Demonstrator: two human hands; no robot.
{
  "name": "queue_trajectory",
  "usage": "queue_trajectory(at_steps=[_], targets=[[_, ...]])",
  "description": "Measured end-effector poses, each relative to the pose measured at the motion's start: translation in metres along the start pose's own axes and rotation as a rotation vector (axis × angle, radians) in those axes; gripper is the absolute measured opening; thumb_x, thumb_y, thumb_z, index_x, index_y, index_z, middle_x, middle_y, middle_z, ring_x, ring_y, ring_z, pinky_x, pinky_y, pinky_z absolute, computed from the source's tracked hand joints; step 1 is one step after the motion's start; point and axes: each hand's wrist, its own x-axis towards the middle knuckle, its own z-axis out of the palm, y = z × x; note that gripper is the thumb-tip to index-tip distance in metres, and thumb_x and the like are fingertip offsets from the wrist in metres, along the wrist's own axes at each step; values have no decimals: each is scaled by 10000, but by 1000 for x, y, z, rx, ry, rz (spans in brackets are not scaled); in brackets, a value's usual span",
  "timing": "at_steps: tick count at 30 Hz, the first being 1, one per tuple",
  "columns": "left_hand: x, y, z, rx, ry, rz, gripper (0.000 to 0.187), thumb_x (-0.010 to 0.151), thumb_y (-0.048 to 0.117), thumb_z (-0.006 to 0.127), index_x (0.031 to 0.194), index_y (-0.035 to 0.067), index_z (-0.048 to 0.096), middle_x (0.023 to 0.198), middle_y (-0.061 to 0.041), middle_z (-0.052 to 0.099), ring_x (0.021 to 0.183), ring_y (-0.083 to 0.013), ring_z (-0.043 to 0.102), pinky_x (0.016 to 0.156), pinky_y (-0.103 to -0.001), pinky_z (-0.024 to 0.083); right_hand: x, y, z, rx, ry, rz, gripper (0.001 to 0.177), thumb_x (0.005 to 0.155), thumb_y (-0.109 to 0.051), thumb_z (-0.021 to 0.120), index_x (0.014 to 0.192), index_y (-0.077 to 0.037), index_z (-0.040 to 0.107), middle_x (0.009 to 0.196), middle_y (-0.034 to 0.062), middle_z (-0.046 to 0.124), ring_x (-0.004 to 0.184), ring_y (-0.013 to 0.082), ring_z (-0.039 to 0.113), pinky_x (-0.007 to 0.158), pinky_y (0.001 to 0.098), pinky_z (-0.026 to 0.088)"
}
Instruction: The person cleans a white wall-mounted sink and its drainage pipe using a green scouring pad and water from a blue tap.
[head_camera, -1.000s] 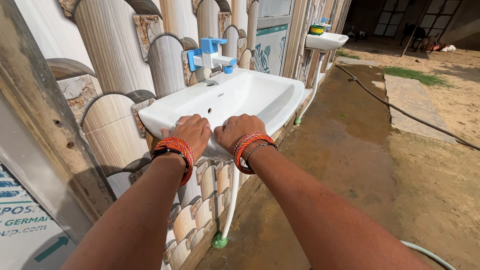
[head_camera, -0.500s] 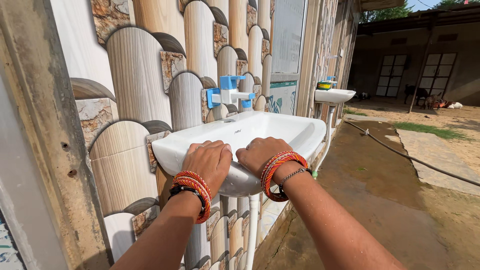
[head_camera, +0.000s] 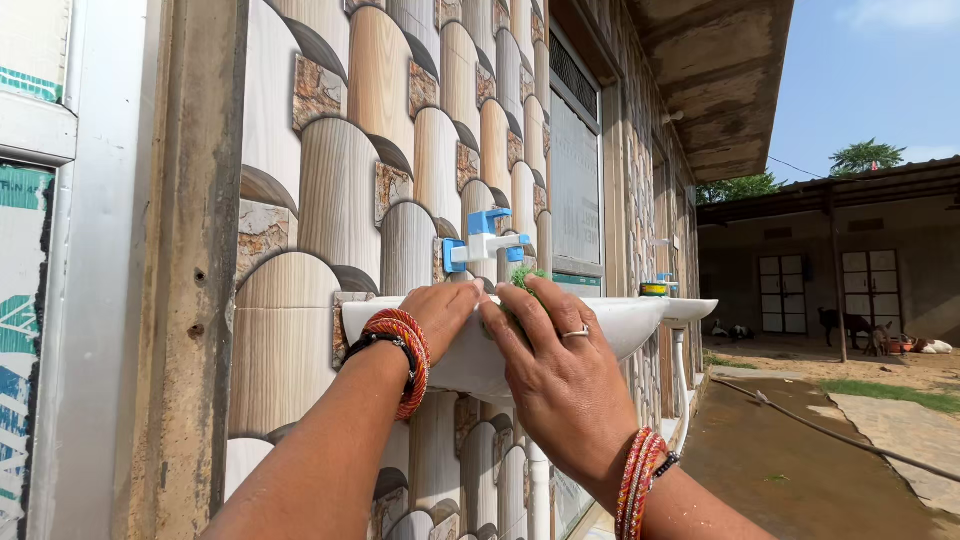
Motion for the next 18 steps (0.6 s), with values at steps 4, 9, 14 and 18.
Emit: queue_trajectory(at_steps=[4,9,14,18], targets=[[-9,-46,0,-211,-112,-265,549,977,446,280,1198,188,712,1165,-103,729,1072,-269,671,1024,-406,458,-13,-6,20,-304,-4,-280,599,824,-218,594,1381,-15,507,1369,148,533,1343,325,445,1118,469,377],[40,-95,-9,-480,-125,-315,605,993,462,357,1219,25,708,1231,-135,731,1097,-235,647,1044,-382,425,33,-53,84,-506,-338,-204,692,904,-294,568,1447,109,420,1351,230,508,1286,357,444,1057,444,362],[18,-67,-23,-755,-215,-420,728,958,459,198,1217,83,765,1220,-109,771,979,-234,663,1003,-354,486,21,-50,65,-389,-61,-125,639,777,-288,581,1354,-22,511,1322,153,567,1227,314,512,1039,466,377],[3,-33,-37,-667,-235,-451,709,957,444,197,1225,120,768,1250,-81,760,998,-229,655,1005,-371,477,6,-27,7,-208,-23,-39,420,885,-243,577,1239,-18,598,1172,143,602,1154,328,545,1010,499,395]])
